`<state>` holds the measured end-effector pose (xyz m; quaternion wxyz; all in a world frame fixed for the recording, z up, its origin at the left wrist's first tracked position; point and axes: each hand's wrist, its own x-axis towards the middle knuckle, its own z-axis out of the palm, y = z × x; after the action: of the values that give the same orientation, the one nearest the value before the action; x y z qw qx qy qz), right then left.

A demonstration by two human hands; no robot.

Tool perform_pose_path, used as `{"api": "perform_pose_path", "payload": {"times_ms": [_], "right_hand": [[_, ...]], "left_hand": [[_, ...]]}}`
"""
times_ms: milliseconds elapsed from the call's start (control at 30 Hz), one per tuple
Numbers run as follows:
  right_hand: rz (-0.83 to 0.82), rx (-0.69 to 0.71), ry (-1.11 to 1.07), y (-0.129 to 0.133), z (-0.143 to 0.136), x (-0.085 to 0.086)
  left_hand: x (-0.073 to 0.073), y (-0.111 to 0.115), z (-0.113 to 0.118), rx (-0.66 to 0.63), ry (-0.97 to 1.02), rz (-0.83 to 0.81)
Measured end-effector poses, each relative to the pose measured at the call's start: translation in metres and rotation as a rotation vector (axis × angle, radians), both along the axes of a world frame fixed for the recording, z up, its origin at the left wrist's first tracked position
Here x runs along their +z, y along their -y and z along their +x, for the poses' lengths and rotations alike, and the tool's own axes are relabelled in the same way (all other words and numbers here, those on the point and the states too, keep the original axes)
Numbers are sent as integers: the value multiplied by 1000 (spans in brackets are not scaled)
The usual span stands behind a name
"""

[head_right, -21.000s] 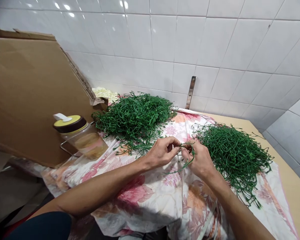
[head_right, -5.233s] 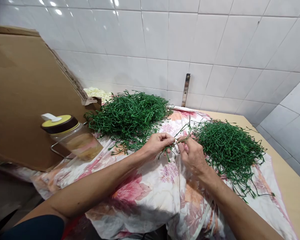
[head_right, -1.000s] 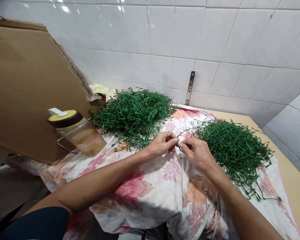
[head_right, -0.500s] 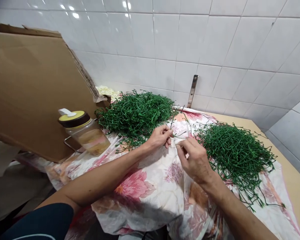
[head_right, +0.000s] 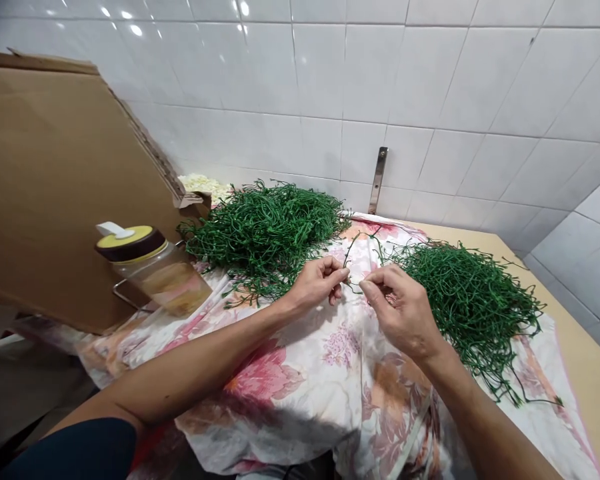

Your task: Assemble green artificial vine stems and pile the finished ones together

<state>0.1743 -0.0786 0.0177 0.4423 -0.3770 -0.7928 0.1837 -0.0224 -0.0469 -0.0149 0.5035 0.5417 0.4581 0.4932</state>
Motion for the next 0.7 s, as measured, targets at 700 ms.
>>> {"api": "perform_pose_path", "payload": {"times_ms": [700], "right_hand": [[-343,80,57,-24,-18,-51]], "left_hand": [[-3,7,4,-79,396,-184]]}}
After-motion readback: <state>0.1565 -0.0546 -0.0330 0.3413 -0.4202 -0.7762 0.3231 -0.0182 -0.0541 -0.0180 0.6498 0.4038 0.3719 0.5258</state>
